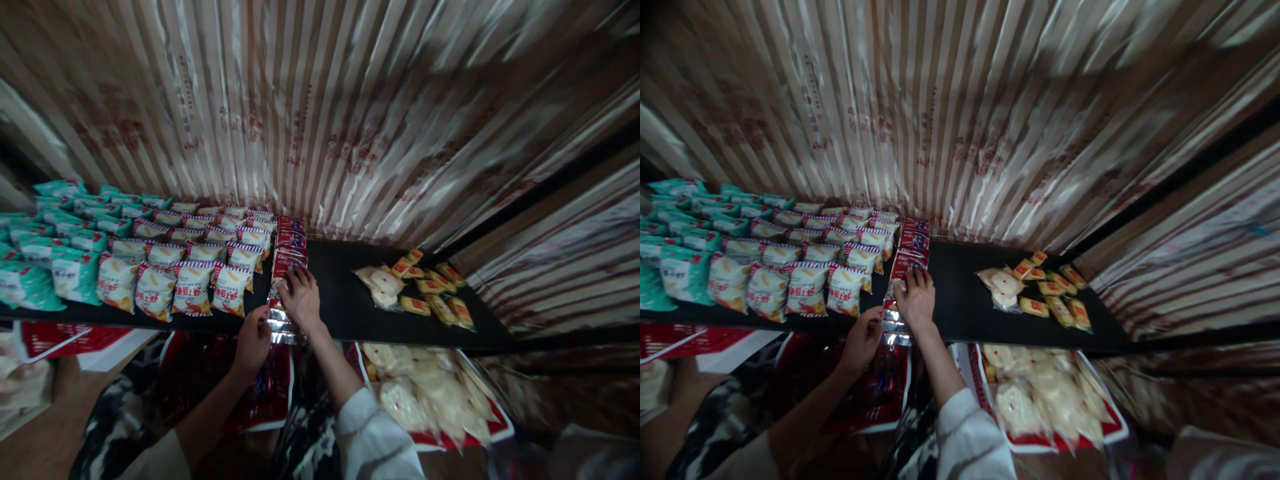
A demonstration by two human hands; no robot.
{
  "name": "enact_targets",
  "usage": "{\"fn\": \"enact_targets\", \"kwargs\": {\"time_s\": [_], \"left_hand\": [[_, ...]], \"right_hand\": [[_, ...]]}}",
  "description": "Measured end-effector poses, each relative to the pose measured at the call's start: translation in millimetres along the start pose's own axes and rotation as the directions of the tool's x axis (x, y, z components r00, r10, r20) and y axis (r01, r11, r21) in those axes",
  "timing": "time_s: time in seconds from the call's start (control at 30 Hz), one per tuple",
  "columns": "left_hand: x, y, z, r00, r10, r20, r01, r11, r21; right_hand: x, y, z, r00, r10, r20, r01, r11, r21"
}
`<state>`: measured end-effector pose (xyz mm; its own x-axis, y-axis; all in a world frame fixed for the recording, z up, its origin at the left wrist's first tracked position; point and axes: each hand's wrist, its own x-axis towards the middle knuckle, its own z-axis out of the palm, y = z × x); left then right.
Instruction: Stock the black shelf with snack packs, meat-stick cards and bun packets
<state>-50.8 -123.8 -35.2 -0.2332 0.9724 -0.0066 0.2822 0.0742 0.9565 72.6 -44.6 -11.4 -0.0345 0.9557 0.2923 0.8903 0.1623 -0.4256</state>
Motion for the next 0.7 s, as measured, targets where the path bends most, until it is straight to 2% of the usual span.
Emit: {"fn": "enact_targets", "kwargs": {"time_s": [0.1,0.27,0.37,0.43,0.47,0.53,0.6,0.67,0.7], "left_hand": [[-0.4,-2.9,0.5,1.0,0.025,0.0,-0.025,0.999,0.02],[-9.5,-4.3,-4.3,0.999,0.034,-0.024,-0.033,0.999,0.018],[-23.1,-13.6,-13.5,0.994,0.064,-0.088,-0.059,0.996,0.061],[-34.3,-28.1,-22.2,0.996,0.021,-0.091,-0.012,0.995,0.097],[-40.0,-37.8,-27.1,0.996,-0.035,-0.082,0.044,0.993,0.109],[-50.6,-61.0,-37.3,0.982,-0.185,-0.047,0.189,0.975,0.114],[-58.9,-85.7,-47.1,0.92,-0.39,-0.022,0.391,0.916,0.091],[-64.3,-107.5,-55.3,0.842,-0.539,-0.03,0.54,0.841,0.037],[-66.0,-116.5,-58.2,0.814,-0.579,-0.039,0.58,0.814,0.028]], "right_hand": [[-0.5,0.6,3.0,1.0,0.021,0.009,-0.021,1.0,0.01],[-4.2,-5.0,-8.3,0.993,-0.048,-0.108,0.055,0.996,0.069],[-19.0,-16.4,-22.5,0.981,-0.101,-0.165,0.133,0.971,0.199],[-39.8,-26.3,-29.0,0.979,-0.145,-0.143,0.183,0.933,0.311],[-53.4,-31.1,-29.7,0.98,-0.172,-0.102,0.198,0.912,0.358],[-84.3,-39.2,-23.6,0.965,-0.255,0.059,0.206,0.879,0.431],[-114.8,-43.8,-7.1,0.899,-0.33,0.289,0.169,0.869,0.466],[-139.0,-44.7,17.1,0.83,-0.263,0.493,0.056,0.917,0.394],[-147.9,-44.1,30.3,0.776,-0.216,0.592,0.006,0.942,0.336]]}}
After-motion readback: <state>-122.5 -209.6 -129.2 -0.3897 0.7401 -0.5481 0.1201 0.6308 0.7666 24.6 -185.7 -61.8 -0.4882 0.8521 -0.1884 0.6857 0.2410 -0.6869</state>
